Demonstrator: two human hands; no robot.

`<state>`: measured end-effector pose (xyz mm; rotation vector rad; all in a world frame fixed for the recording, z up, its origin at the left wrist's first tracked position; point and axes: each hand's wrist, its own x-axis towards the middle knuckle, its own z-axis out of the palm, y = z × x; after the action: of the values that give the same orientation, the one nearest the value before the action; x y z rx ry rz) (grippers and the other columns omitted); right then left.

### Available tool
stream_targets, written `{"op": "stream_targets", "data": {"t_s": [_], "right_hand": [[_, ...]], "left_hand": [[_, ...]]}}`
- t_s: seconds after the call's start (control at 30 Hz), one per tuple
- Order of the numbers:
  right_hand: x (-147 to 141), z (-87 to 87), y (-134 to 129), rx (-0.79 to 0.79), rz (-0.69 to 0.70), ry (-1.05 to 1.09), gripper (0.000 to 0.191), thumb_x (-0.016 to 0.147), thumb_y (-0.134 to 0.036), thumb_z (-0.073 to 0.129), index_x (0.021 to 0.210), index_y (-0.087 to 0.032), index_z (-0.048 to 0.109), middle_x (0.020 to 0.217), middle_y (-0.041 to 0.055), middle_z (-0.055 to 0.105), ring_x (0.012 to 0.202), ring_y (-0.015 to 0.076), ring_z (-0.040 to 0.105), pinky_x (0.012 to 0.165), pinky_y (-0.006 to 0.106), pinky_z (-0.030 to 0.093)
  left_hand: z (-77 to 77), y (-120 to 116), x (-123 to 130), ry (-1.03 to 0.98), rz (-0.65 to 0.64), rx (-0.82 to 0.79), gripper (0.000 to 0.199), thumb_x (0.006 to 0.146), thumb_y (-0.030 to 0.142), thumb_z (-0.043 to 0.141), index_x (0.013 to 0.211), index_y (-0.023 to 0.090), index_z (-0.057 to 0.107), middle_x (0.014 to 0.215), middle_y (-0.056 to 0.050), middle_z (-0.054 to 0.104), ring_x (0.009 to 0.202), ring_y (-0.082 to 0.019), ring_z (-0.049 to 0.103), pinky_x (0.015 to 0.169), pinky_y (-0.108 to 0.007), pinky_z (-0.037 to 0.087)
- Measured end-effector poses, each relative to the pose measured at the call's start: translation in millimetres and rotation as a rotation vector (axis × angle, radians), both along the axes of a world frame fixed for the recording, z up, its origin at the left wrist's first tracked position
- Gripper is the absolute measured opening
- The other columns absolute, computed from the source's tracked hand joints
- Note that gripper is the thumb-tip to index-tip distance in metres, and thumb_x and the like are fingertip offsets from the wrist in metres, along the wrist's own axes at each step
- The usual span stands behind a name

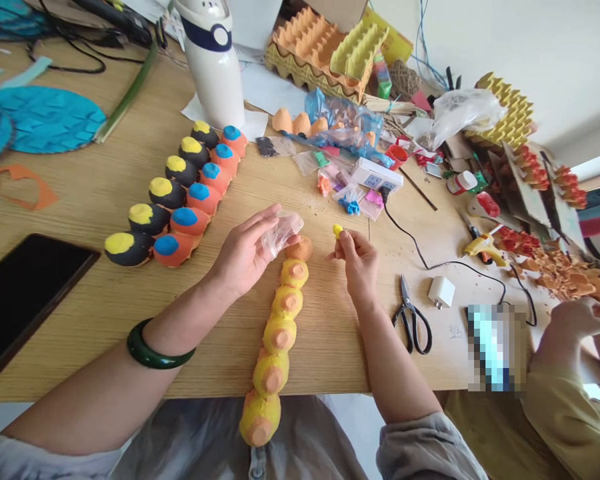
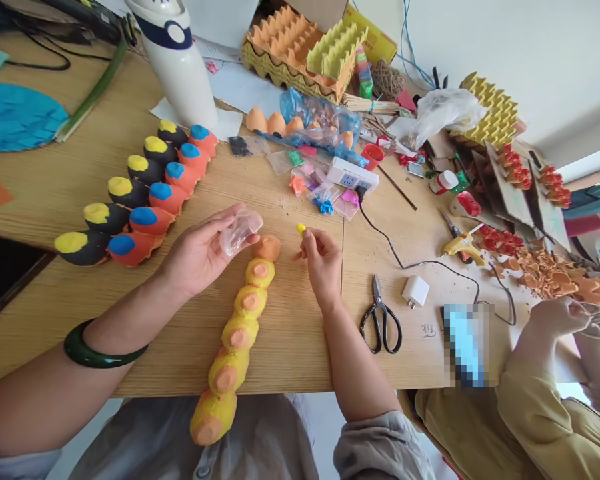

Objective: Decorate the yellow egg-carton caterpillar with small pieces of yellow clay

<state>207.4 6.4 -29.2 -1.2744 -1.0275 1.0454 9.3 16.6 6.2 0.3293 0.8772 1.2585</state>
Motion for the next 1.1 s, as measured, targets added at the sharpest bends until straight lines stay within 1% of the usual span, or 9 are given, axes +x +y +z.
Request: {"op": "stream_targets", "data": {"t_s": [0.13,0.27,0.33,0.43,0.57,0.8,0.9,1.0,1.1], "right_hand": [[2.5,2.7,5.3,-0.074,0.089,0.24,0.03,0.087,-0.049,0.074,0.081,-0.019,0.073,0.071,-0.0003,0.064,0.058,0.0114,0.057,0.058,0.027,0.06],[5.1,6.9,10.1,-0.13,0.129,0.399,0.016,0.083,-0.029,0.07,0.095,-0.02,0.075,0.098,0.0052,0.077,0.082,0.017,0.072,0.074,0.031,0.064],[6.3,10.8,11.5,-0.163,0.14,0.456,0.022,0.079,-0.021,0.065,0.099,-0.021,0.074,0.105,0.0039,0.078,0.09,0.0171,0.073,0.079,0.031,0.064],[5.8,19.0,11.2,-0.233,0.165,0.509,0.025,0.079,-0.022,0.062,0.101,-0.022,0.073,0.104,0.0022,0.076,0.085,0.0142,0.07,0.071,0.024,0.062],[-1.4,28.2,5.3,-0.33,0.189,0.418,0.02,0.074,-0.019,0.065,0.094,-0.02,0.071,0.095,0.0018,0.073,0.07,0.011,0.063,0.051,0.018,0.051],[-7.2,38.2,-9.7,-0.315,0.253,0.395,0.025,0.07,-0.02,0.062,0.093,-0.021,0.069,0.097,0.0043,0.072,0.083,0.0172,0.068,0.07,0.029,0.063],[-6.3,42.0,-15.4,-0.309,0.222,0.353,0.019,0.075,-0.032,0.068,0.09,-0.02,0.067,0.086,0.0022,0.067,0.071,0.0142,0.062,0.061,0.026,0.059],[-11.9,42.1,-21.3,-0.265,0.211,0.173,0.03,0.076,-0.045,0.076,0.087,-0.02,0.065,0.071,-0.0039,0.055,0.057,0.009,0.049,0.048,0.021,0.047],[-26.1,38.7,-26.9,-0.122,0.209,-0.097,0.035,0.076,-0.049,0.077,0.093,-0.02,0.067,0.071,-0.0046,0.055,0.054,0.0094,0.046,0.046,0.023,0.044]], "left_hand": [[-3.3,0.1,2.2,-0.069,-0.035,0.023,0.014,0.097,0.015,0.059,0.099,0.013,0.072,0.096,-0.007,0.079,0.09,-0.018,0.076,0.083,-0.033,0.064],[-5.2,0.4,4.1,-0.072,-0.054,0.038,0.016,0.1,0.022,0.059,0.11,0.015,0.069,0.099,-0.008,0.081,0.09,-0.019,0.077,0.086,-0.034,0.062],[-5.5,0.4,4.8,-0.091,-0.055,0.05,0.017,0.102,0.023,0.057,0.113,0.015,0.067,0.101,-0.009,0.081,0.093,-0.02,0.078,0.086,-0.033,0.062],[-5.6,-0.1,5.7,-0.133,-0.058,0.076,0.019,0.102,0.026,0.058,0.115,0.014,0.066,0.102,-0.009,0.08,0.094,-0.019,0.078,0.089,-0.032,0.061],[-5.0,-2.1,6.9,-0.165,-0.064,0.102,0.024,0.098,0.032,0.067,0.115,0.015,0.067,0.103,-0.008,0.079,0.097,-0.019,0.077,0.096,-0.032,0.059],[-6.6,0.2,6.4,-0.179,-0.046,0.1,0.02,0.096,0.032,0.069,0.107,0.015,0.068,0.099,-0.007,0.078,0.096,-0.019,0.077,0.092,-0.03,0.059],[-8.3,2.3,6.3,-0.187,-0.03,0.11,0.02,0.095,0.032,0.07,0.105,0.015,0.067,0.098,-0.006,0.078,0.095,-0.018,0.076,0.093,-0.03,0.058],[-8.9,1.5,7.5,-0.19,-0.038,0.132,0.022,0.093,0.034,0.073,0.104,0.016,0.067,0.099,-0.006,0.078,0.096,-0.018,0.076,0.094,-0.03,0.058],[-9.1,-2.3,9.6,-0.188,-0.068,0.165,0.025,0.091,0.038,0.075,0.103,0.017,0.067,0.101,-0.005,0.078,0.095,-0.018,0.075,0.09,-0.03,0.058]]}}
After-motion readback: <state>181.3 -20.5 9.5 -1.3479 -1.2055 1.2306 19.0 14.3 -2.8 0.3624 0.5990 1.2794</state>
